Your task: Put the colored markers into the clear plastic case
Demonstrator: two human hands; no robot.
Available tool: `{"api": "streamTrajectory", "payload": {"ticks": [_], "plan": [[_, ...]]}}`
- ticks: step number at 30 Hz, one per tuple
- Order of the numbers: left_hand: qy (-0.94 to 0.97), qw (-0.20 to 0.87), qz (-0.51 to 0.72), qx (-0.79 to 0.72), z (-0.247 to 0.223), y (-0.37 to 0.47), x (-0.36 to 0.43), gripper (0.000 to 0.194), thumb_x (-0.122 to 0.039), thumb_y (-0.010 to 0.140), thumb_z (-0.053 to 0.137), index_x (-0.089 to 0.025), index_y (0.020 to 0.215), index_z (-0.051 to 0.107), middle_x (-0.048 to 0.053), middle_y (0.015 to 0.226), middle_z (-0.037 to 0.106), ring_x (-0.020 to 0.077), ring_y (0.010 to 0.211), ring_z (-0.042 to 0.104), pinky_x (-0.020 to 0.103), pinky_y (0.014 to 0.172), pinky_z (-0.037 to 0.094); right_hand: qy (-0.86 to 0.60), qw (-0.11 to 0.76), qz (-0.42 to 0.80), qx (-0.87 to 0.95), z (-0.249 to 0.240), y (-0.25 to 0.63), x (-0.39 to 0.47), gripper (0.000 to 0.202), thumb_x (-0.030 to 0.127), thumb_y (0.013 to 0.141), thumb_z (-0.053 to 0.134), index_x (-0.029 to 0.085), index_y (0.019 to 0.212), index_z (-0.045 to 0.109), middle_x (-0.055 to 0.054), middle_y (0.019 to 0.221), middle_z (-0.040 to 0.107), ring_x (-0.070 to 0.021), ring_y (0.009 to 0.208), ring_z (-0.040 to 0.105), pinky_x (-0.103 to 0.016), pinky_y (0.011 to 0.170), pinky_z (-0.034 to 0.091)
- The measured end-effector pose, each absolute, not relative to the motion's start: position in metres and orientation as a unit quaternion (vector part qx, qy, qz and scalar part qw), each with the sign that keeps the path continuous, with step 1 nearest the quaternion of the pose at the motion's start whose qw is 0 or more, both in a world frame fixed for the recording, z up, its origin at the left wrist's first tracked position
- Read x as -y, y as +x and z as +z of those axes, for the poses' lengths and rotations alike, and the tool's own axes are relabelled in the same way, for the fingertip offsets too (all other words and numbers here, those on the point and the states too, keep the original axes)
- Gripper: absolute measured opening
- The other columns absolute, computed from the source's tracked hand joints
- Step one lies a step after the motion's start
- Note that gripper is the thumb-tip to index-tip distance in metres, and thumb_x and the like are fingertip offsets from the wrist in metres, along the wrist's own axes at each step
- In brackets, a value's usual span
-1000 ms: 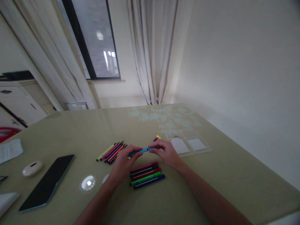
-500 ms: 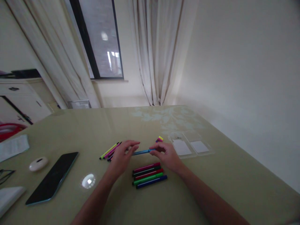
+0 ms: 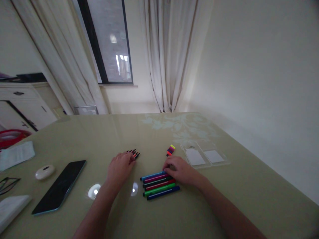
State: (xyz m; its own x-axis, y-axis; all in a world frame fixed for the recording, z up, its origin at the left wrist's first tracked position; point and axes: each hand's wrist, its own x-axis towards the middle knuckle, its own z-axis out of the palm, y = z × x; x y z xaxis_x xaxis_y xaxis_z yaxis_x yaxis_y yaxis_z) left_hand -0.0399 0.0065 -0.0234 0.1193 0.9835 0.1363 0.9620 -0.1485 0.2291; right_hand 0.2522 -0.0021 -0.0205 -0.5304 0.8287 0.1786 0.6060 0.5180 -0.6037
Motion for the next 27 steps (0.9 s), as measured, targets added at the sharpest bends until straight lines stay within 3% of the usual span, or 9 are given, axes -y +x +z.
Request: {"api": "streamTrajectory", "payload": {"ticks": [6,13,19,22,27], "plan": [[0.720,0.051,0.124,-0.680,-0.027,-0.038,-0.004,0.009,-0.029,0.090,0.061,-0.023,0.097,0.063,0.007,0.091,0.072,0.0263,0.086,0.068,0.033,0.074,0.046,-0.516,0.335,0.132,0.777,-0.025,0.264,-0.013,0.014,0.023,0.096,0.061,0.020,0.090,0.073,-0.007,0.094,0.071,-0.0212,0.087,0.065,-0.033,0.080,0.049],[0.743,0.071,0.133,-0.652,-0.035,-0.039,-0.007,0.005,-0.025,0.091,0.060,-0.022,0.089,0.063,0.009,0.100,0.071,0.0273,0.097,0.067,0.036,0.084,0.048,-0.560,0.238,0.052,0.792,-0.036,0.263,-0.015,0.006,0.026,0.089,0.073,0.020,0.092,0.073,-0.010,0.104,0.068,-0.0264,0.101,0.063,-0.037,0.089,0.050],[0.776,0.071,0.176,-0.602,-0.028,-0.023,-0.007,0.010,-0.022,0.096,0.052,-0.020,0.095,0.062,0.012,0.108,0.069,0.0302,0.107,0.063,0.041,0.093,0.046,-0.553,0.236,0.046,0.798,-0.037,0.255,-0.013,0.003,0.019,0.085,0.073,0.019,0.085,0.070,-0.011,0.107,0.067,-0.0270,0.103,0.062,-0.039,0.093,0.050],[0.754,0.121,0.237,-0.600,-0.021,-0.014,-0.005,0.013,-0.028,0.101,0.045,-0.021,0.103,0.056,0.010,0.100,0.072,0.0288,0.098,0.066,0.039,0.085,0.047,-0.536,0.296,0.080,0.786,-0.037,0.257,-0.014,0.006,0.016,0.082,0.072,0.020,0.084,0.069,-0.009,0.102,0.069,-0.0252,0.100,0.064,-0.038,0.090,0.051],[0.732,0.206,0.373,-0.531,-0.018,-0.005,-0.001,0.018,-0.041,0.100,0.049,-0.024,0.107,0.054,0.003,0.092,0.071,0.0227,0.086,0.067,0.033,0.075,0.049,-0.481,0.424,0.273,0.717,-0.033,0.259,-0.015,0.008,0.026,0.082,0.073,0.019,0.082,0.068,-0.003,0.084,0.073,-0.0156,0.068,0.064,-0.029,0.066,0.053]]}}
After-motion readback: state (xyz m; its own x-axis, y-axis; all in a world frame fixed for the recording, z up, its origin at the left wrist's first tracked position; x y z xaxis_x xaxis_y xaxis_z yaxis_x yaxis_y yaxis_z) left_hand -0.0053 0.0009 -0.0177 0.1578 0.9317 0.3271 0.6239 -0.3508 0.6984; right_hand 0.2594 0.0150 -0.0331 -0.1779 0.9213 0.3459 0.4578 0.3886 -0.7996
